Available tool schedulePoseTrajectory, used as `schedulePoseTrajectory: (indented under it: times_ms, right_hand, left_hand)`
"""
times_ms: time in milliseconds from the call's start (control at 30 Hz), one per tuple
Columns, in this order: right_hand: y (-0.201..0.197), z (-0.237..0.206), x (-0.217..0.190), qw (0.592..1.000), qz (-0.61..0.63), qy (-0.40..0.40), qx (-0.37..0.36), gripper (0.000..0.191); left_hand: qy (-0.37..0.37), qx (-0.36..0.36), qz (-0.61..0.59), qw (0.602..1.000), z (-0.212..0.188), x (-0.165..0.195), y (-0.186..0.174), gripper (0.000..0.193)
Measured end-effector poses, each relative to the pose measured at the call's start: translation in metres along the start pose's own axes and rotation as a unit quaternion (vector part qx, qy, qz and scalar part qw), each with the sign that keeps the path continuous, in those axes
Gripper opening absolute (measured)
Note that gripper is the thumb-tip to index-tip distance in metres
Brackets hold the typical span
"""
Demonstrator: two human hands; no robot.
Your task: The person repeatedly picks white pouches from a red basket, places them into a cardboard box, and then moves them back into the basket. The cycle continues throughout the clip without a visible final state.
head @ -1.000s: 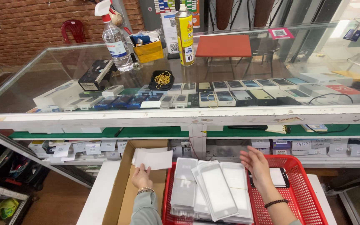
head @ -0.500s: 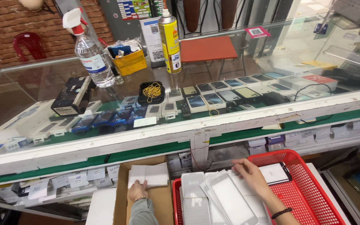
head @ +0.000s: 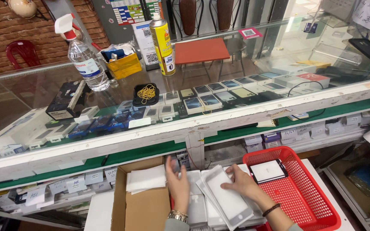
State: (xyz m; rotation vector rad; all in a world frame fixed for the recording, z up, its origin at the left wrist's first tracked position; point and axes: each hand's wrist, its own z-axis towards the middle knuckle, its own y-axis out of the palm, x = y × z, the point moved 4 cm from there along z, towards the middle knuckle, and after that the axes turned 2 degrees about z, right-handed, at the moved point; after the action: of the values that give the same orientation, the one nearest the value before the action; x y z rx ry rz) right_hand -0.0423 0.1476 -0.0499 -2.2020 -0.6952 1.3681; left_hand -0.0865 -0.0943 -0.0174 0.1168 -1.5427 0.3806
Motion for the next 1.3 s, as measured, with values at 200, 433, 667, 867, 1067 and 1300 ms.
schedulePoseTrajectory:
  times_ms: [200,433,667,867,1067,1300]
  right_hand:
    - [-0.019,-0.005,-0.001,0.945,0.325,-0.028,-0.026,0.031]
    - [-0.022,-0.022,-0.01,0.92,0.378,-0.101,-0.026,0.032]
    - [0.0,-0.045,0.016,0.911,0.381,0.016,-0.159,0.041]
    - [-0.023,-0.038,0.018,0.939,0.331,-0.055,-0.076,0.042]
    - [-0.084,-0.017,0.008,0.901,0.401,-0.161,-0.029,0.035]
    - [-0.149,-0.019,0.093,0.73,0.619,0.033,0.287,0.023]
  left_hand:
    - [0.0,-0.119,0.009,0.993,-0.041,0.015,0.052,0.09]
    - [-0.169,-0.286,-0.202,0.921,-0.045,0.015,0.084,0.058]
    - [-0.187,-0.24,-0.316,0.899,-0.031,0.028,0.083,0.029]
    - [-0.147,-0.3,-0.222,0.916,-0.054,0.023,0.094,0.03]
    - [-0.134,-0.471,-0.035,0.871,-0.072,0.025,0.111,0.03]
    - [-0.208,-0.433,-0.026,0.876,-0.072,0.01,0.113,0.03]
